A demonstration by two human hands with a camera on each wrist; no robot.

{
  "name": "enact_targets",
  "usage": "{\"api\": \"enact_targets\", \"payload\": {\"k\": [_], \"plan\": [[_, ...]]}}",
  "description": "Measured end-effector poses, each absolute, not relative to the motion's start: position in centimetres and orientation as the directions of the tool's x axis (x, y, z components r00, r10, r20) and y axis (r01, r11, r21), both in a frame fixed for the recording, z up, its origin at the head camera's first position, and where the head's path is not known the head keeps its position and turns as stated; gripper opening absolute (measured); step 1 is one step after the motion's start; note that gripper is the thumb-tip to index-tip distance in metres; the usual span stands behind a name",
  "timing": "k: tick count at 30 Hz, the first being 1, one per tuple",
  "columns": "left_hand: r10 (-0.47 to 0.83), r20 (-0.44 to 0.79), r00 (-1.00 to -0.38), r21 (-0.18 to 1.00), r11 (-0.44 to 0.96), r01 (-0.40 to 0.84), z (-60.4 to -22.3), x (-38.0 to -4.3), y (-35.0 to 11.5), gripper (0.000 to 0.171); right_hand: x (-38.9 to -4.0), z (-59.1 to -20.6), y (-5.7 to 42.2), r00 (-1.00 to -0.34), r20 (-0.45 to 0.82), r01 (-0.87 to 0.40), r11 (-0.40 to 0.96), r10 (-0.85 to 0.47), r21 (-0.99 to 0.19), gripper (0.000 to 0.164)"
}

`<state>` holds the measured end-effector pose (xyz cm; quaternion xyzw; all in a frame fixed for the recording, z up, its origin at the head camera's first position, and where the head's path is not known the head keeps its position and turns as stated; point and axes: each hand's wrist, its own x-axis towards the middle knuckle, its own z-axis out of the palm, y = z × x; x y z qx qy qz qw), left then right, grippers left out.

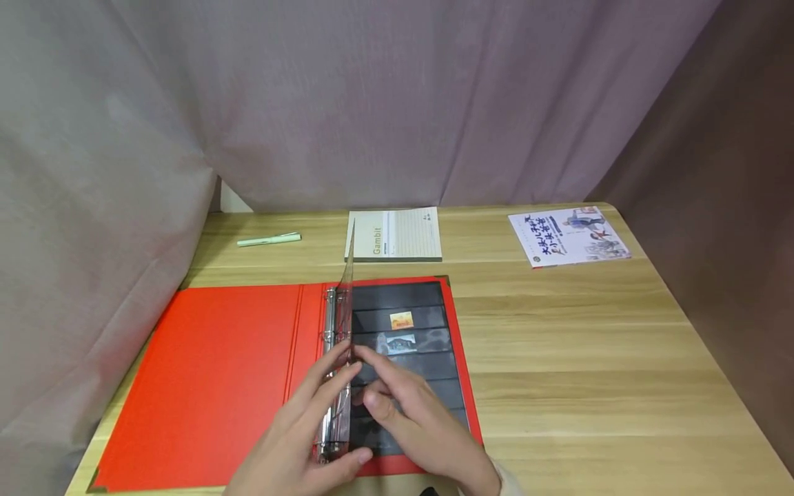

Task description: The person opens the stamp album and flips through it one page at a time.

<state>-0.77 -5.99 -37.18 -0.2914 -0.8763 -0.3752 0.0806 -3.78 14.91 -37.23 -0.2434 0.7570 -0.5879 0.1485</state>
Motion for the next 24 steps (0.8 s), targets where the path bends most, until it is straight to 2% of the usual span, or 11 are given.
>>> {"api": "enact_targets", "payload": {"k": [9, 12, 17, 20, 24], "plan": [[0.376, 0.548, -0.747, 0.499, 0.570, 0.653, -36.7, -0.2, -6.8, 0.063, -4.0, -37.2, 14.8, -0.775, 0.117, -0.278, 0.169, -0.621, -0.946, 0.052], [0.320, 0.542, -0.777, 0.516, 0.603, 0.608, -36.4, 0.0, -7.1, 0.060, -4.5, -36.9, 14.7, -0.753, 0.134, -0.321, 0.183, -0.644, -0.929, 0.052], [0.240, 0.514, -0.823, 0.560, 0.633, 0.535, -36.1, 0.2, -7.5, 0.050, -5.0, -36.1, 15.0, -0.744, 0.088, -0.390, 0.324, -0.663, -0.862, 0.051], [0.223, 0.545, -0.808, 0.569, 0.610, 0.552, -36.3, 0.2, -7.7, 0.046, -5.4, -35.8, 15.5, -0.742, 0.068, -0.439, 0.406, -0.667, -0.802, 0.051], [0.219, 0.619, -0.754, 0.541, 0.576, 0.612, -36.7, 0.0, -7.9, 0.046, -6.2, -35.4, 16.0, -0.735, 0.055, -0.499, 0.484, -0.676, -0.718, 0.052]]}}
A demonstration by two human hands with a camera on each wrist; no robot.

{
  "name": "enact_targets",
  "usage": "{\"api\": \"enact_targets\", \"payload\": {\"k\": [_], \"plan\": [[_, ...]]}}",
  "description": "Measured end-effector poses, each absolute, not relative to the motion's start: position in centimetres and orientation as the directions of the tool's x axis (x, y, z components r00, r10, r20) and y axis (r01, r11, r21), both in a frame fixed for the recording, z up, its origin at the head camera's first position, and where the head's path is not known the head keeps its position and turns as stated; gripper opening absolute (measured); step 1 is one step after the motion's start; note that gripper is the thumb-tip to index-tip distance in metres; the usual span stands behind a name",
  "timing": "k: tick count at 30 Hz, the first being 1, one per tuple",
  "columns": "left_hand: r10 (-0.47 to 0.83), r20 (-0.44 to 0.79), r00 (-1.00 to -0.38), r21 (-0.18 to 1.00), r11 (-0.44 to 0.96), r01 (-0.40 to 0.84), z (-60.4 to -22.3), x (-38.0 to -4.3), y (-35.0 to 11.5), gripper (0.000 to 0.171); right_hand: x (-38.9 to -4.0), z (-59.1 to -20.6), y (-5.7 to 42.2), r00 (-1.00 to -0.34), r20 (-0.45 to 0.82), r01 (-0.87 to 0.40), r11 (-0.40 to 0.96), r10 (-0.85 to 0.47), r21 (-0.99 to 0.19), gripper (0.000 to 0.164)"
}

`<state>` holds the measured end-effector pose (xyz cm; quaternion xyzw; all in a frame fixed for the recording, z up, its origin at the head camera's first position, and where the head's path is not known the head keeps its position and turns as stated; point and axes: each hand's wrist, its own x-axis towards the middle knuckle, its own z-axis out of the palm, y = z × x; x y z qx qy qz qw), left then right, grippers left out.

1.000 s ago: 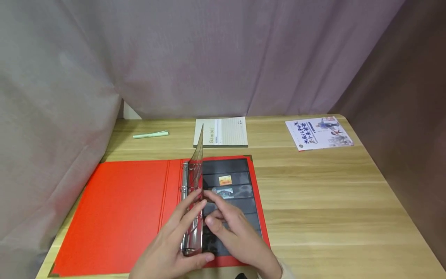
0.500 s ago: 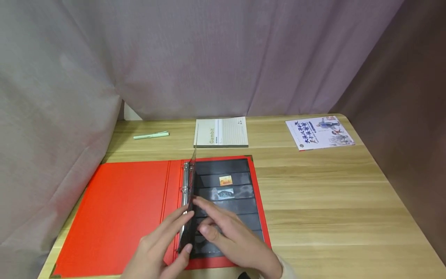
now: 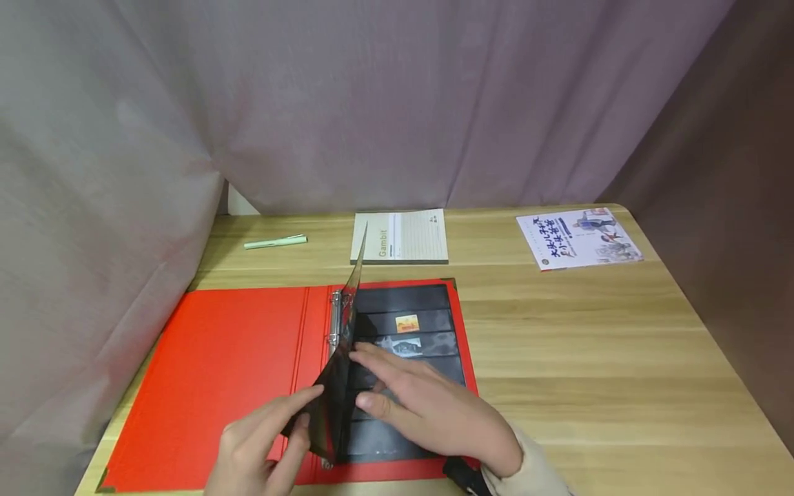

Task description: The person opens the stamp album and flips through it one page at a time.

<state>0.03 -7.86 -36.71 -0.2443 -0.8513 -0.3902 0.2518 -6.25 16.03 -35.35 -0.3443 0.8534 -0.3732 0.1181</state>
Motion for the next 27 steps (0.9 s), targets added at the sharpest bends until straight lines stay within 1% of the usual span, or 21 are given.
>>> {"api": "enact_targets", "payload": {"k": [2, 5, 7, 10, 12, 17, 18, 19, 24, 27], "plan": [[0.219, 0.657, -0.722, 0.522, 0.560, 0.644, -36.9, -0.1, -7.9, 0.047, -7.1, -35.0, 16.3, -0.735, 0.038, -0.510, 0.515, -0.677, -0.688, 0.054], [0.217, 0.699, -0.682, 0.498, 0.536, 0.682, -37.0, -0.2, -7.9, 0.045, -8.5, -34.8, 16.7, -0.749, 0.000, -0.493, 0.559, -0.662, -0.667, 0.060], [0.219, 0.704, -0.675, 0.497, 0.528, 0.689, -37.0, -0.2, -7.9, 0.042, -9.6, -35.0, 17.0, -0.766, -0.013, -0.483, 0.588, -0.643, -0.649, 0.064], [0.215, 0.687, -0.694, 0.508, 0.540, 0.671, -36.8, 0.0, -7.9, 0.040, -11.3, -35.8, 17.6, -0.796, -0.034, -0.453, 0.633, -0.604, -0.628, 0.067], [0.207, 0.691, -0.692, 0.510, 0.540, 0.670, -36.8, 0.1, -7.9, 0.040, -12.5, -36.6, 18.0, -0.815, -0.051, -0.430, 0.661, -0.577, -0.615, 0.067], [0.176, 0.752, -0.635, 0.474, 0.525, 0.707, -37.4, -0.1, -8.2, 0.041, -15.0, -39.0, 18.7, -0.858, -0.118, -0.347, 0.733, -0.500, -0.585, 0.068], [0.169, 0.742, -0.649, 0.484, 0.536, 0.692, -37.4, 0.0, -8.3, 0.040, -15.5, -39.5, 18.8, -0.864, -0.128, -0.333, 0.744, -0.487, -0.579, 0.068], [0.163, 0.743, -0.650, 0.483, 0.542, 0.688, -37.5, 0.1, -8.3, 0.040, -15.8, -40.0, 18.9, -0.868, -0.137, -0.323, 0.753, -0.477, -0.573, 0.069], [0.139, 0.682, -0.718, 0.530, 0.582, 0.617, -37.1, 0.7, -8.7, 0.039, -17.3, -42.1, 19.4, -0.885, -0.142, -0.296, 0.770, -0.444, -0.565, 0.071], [0.131, 0.683, -0.719, 0.534, 0.582, 0.613, -37.1, 0.8, -8.9, 0.039, -18.0, -43.3, 19.6, -0.895, -0.140, -0.283, 0.782, -0.424, -0.556, 0.074]]}}
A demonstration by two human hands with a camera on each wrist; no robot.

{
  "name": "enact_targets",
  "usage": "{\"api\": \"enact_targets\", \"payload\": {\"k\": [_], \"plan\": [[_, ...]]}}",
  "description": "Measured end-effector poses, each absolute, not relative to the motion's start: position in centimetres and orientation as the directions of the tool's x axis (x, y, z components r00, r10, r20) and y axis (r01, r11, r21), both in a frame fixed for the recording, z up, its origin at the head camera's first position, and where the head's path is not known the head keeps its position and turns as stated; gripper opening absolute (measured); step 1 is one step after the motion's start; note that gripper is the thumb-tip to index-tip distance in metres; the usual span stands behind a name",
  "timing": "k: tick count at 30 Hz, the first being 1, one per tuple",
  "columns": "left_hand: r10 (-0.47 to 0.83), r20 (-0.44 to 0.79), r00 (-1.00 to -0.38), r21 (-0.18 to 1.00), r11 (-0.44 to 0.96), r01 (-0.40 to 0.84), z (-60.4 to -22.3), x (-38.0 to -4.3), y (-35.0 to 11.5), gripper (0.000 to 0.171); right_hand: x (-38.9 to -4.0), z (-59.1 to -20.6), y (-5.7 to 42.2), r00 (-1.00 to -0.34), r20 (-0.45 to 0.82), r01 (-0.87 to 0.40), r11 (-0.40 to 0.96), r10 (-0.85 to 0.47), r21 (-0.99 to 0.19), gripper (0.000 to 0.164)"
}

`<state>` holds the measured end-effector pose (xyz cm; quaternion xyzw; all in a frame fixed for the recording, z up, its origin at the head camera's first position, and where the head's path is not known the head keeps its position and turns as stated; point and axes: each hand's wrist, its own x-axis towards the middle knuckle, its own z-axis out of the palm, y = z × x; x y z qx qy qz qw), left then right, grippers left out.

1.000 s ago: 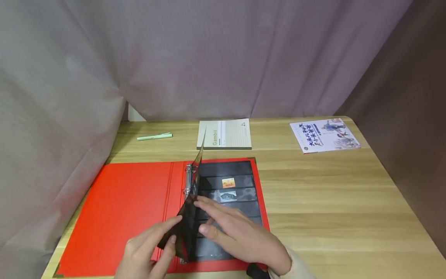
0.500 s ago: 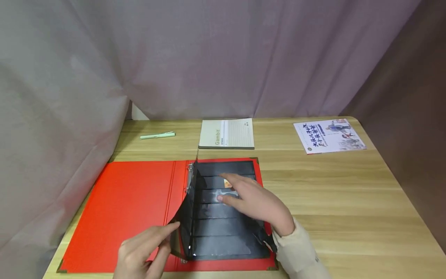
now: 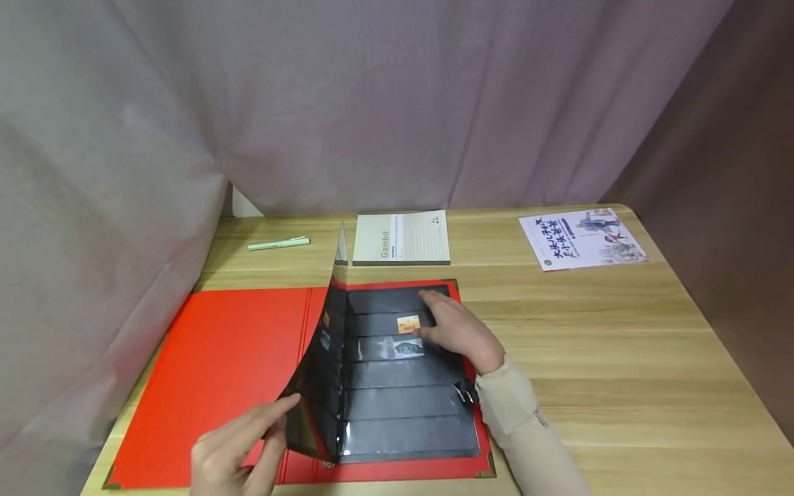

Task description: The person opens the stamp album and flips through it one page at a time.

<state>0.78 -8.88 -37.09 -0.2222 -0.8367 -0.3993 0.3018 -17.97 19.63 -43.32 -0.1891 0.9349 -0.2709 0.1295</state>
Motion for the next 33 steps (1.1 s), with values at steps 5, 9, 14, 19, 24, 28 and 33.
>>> {"api": "enact_targets", "payload": {"k": [5, 9, 14, 19, 24, 28, 33], "plan": [[0.108, 0.711, -0.695, 0.521, 0.582, 0.625, -37.5, 0.9, -9.2, 0.037, -18.8, -44.9, 19.8, -0.903, -0.179, -0.246, 0.812, -0.390, -0.529, 0.080], [0.078, 0.735, -0.673, 0.504, 0.601, 0.620, -37.7, 1.0, -9.6, 0.037, -19.2, -45.5, 19.9, -0.898, -0.221, -0.224, 0.828, -0.380, -0.515, 0.086], [0.030, 0.734, -0.679, 0.514, 0.628, 0.584, -37.8, 1.3, -10.2, 0.039, -19.4, -45.7, 19.8, -0.897, -0.259, -0.206, 0.855, -0.360, -0.475, 0.089], [-0.002, 0.744, -0.668, 0.501, 0.663, 0.556, -37.8, 1.5, -10.5, 0.039, -19.6, -45.7, 19.5, -0.901, -0.265, -0.196, 0.868, -0.343, -0.455, 0.089], [-0.027, 0.736, -0.677, 0.519, 0.665, 0.538, -37.6, 1.4, -10.3, 0.038, -19.6, -45.8, 19.3, -0.900, -0.273, -0.191, 0.872, -0.339, -0.451, 0.088], [-0.036, 0.757, -0.653, 0.507, 0.662, 0.552, -37.2, 1.1, -10.0, 0.034, -19.7, -45.9, 19.3, -0.900, -0.277, -0.189, 0.873, -0.337, -0.449, 0.089], [-0.058, 0.802, -0.594, 0.462, 0.691, 0.556, -36.6, 0.7, -10.3, 0.028, -19.8, -46.0, 19.3, -0.899, -0.282, -0.187, 0.875, -0.335, -0.446, 0.090]]}}
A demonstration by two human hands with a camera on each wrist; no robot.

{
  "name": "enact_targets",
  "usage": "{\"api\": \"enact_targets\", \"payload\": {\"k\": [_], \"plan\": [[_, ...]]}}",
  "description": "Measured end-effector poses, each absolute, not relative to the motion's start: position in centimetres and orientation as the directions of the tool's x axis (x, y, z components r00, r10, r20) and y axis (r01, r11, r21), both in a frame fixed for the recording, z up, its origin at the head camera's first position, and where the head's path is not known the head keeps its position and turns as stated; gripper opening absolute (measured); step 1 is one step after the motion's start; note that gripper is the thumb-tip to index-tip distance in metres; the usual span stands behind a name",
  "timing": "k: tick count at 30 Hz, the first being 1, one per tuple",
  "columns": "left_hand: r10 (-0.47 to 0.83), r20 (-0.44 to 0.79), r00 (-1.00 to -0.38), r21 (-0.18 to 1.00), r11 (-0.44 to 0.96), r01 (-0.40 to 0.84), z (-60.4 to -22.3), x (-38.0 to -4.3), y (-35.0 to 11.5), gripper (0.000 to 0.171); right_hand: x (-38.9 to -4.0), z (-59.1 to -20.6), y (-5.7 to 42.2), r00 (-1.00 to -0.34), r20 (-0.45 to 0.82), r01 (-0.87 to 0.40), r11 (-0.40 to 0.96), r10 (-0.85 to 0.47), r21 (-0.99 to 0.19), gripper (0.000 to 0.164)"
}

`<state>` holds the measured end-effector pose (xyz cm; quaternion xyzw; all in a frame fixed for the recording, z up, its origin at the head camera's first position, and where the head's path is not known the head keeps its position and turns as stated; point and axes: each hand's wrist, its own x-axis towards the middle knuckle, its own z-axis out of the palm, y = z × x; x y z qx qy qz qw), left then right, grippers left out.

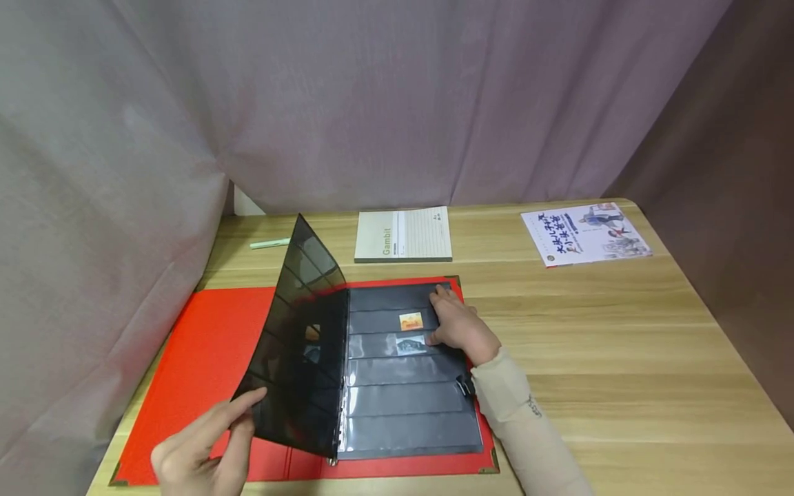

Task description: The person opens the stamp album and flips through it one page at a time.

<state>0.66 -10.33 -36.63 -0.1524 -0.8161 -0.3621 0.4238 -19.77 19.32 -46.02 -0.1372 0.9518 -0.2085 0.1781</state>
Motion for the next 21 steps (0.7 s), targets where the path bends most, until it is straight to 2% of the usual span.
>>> {"api": "enact_targets", "payload": {"k": [8, 21], "plan": [[-0.123, 0.744, -0.657, 0.506, 0.746, 0.433, -36.9, 1.5, -11.0, 0.029, -19.8, -45.9, 19.4, -0.898, -0.281, -0.191, 0.874, -0.339, -0.446, 0.088], [-0.129, 0.689, -0.713, 0.545, 0.741, 0.393, -36.8, 2.7, -10.9, 0.029, -19.9, -45.7, 19.4, -0.890, -0.288, -0.206, 0.875, -0.354, -0.438, 0.089]]}}
